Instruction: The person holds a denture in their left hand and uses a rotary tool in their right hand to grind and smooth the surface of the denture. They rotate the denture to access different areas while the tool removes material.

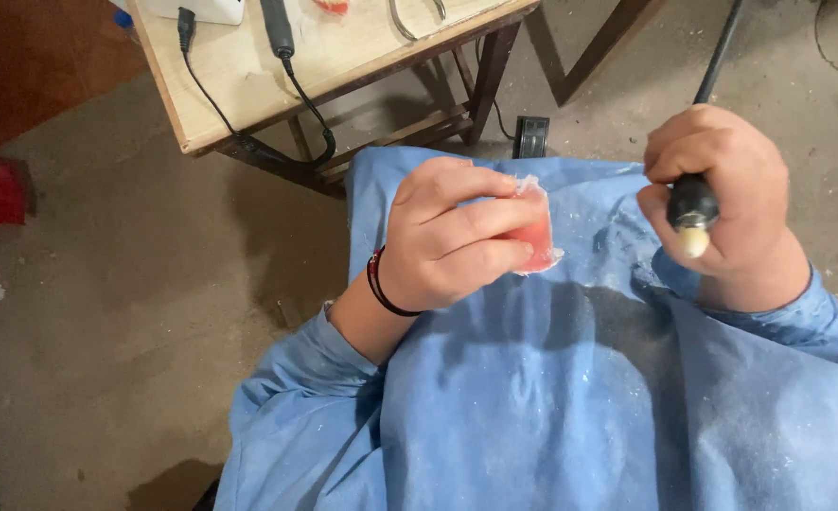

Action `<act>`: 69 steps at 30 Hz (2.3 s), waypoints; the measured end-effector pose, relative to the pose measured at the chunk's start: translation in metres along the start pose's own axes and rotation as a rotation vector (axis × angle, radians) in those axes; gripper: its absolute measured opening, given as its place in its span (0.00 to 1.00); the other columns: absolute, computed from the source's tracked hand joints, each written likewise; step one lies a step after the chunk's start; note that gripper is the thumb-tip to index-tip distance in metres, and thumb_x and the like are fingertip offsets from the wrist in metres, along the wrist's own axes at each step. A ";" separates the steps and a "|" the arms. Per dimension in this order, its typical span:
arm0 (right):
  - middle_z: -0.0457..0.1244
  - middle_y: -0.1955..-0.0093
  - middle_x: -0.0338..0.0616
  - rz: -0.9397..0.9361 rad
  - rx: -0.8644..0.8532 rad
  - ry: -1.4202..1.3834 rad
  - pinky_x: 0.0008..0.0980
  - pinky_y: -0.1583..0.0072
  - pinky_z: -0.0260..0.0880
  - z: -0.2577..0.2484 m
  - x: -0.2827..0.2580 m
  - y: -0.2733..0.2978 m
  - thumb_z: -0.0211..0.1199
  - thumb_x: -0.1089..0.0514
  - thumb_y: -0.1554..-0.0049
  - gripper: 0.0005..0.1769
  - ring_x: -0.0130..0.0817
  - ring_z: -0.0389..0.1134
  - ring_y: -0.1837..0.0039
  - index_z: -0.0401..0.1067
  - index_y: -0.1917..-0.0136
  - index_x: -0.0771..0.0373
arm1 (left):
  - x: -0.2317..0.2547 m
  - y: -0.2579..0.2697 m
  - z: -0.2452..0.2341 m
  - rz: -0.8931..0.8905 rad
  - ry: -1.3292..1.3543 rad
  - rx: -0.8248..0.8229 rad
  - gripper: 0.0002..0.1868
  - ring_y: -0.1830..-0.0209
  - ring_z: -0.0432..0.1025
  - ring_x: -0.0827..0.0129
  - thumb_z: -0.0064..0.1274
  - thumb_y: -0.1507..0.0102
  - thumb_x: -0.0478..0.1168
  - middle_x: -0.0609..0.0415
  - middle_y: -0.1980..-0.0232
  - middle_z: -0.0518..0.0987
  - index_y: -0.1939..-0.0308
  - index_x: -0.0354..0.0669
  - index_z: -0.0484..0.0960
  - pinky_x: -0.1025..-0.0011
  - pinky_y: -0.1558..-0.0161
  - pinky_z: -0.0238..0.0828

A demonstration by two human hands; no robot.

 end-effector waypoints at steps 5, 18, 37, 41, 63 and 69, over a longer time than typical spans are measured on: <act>0.62 0.56 0.56 -0.006 -0.032 0.064 0.50 0.48 0.64 0.008 0.014 0.000 0.57 0.66 0.33 0.05 0.53 0.65 0.55 0.64 0.51 0.70 | 0.000 0.010 -0.002 -0.074 0.006 0.092 0.11 0.57 0.78 0.63 0.53 0.31 0.31 0.61 0.57 0.82 0.66 0.50 0.84 0.67 0.61 0.68; 0.65 0.32 0.62 0.104 -0.090 0.470 0.55 0.45 0.66 0.009 0.008 -0.049 0.63 0.67 0.29 0.20 0.65 0.68 0.37 0.66 0.26 0.72 | -0.013 0.050 0.013 -0.991 0.778 0.201 0.16 0.60 0.84 0.58 0.57 0.34 0.21 0.38 0.51 0.85 0.44 0.38 0.78 0.68 0.62 0.88; 0.67 0.43 0.52 0.169 -0.166 0.261 0.47 0.46 0.67 0.021 0.051 -0.046 0.64 0.57 0.29 0.13 0.53 0.70 0.46 0.70 0.39 0.68 | -0.013 0.001 0.000 -0.890 0.657 0.067 0.16 0.51 0.85 0.59 0.54 0.29 0.29 0.44 0.51 0.86 0.42 0.49 0.69 0.75 0.51 0.85; 0.66 0.46 0.48 0.133 -0.182 0.284 0.45 0.49 0.66 0.018 0.055 -0.046 0.61 0.50 0.27 0.16 0.47 0.68 0.51 0.69 0.39 0.67 | -0.016 0.001 0.007 -0.872 0.745 0.096 0.13 0.52 0.84 0.57 0.48 0.26 0.29 0.40 0.48 0.84 0.41 0.47 0.69 0.70 0.50 0.87; 0.63 0.53 0.45 0.189 -0.139 0.034 0.37 0.53 0.62 0.015 0.055 -0.050 0.54 0.40 0.33 0.24 0.39 0.64 0.56 0.66 0.45 0.66 | -0.023 -0.007 0.025 -1.047 0.828 0.088 0.15 0.58 0.84 0.61 0.51 0.28 0.33 0.41 0.45 0.84 0.39 0.42 0.69 0.69 0.50 0.86; 0.60 0.60 0.35 0.310 -0.259 -0.182 0.30 0.55 0.57 0.020 0.039 -0.054 0.54 0.31 0.42 0.29 0.30 0.57 0.59 0.66 0.51 0.60 | -0.023 -0.003 0.033 -1.039 0.984 0.162 0.18 0.62 0.83 0.58 0.52 0.27 0.36 0.41 0.47 0.84 0.34 0.42 0.69 0.67 0.56 0.85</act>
Point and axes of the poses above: each hand's wrist, its own y-axis away from the middle knuckle, its own z-axis out of the palm, x = y × z, the point moved 1 cm from there along -y, towards the middle knuckle
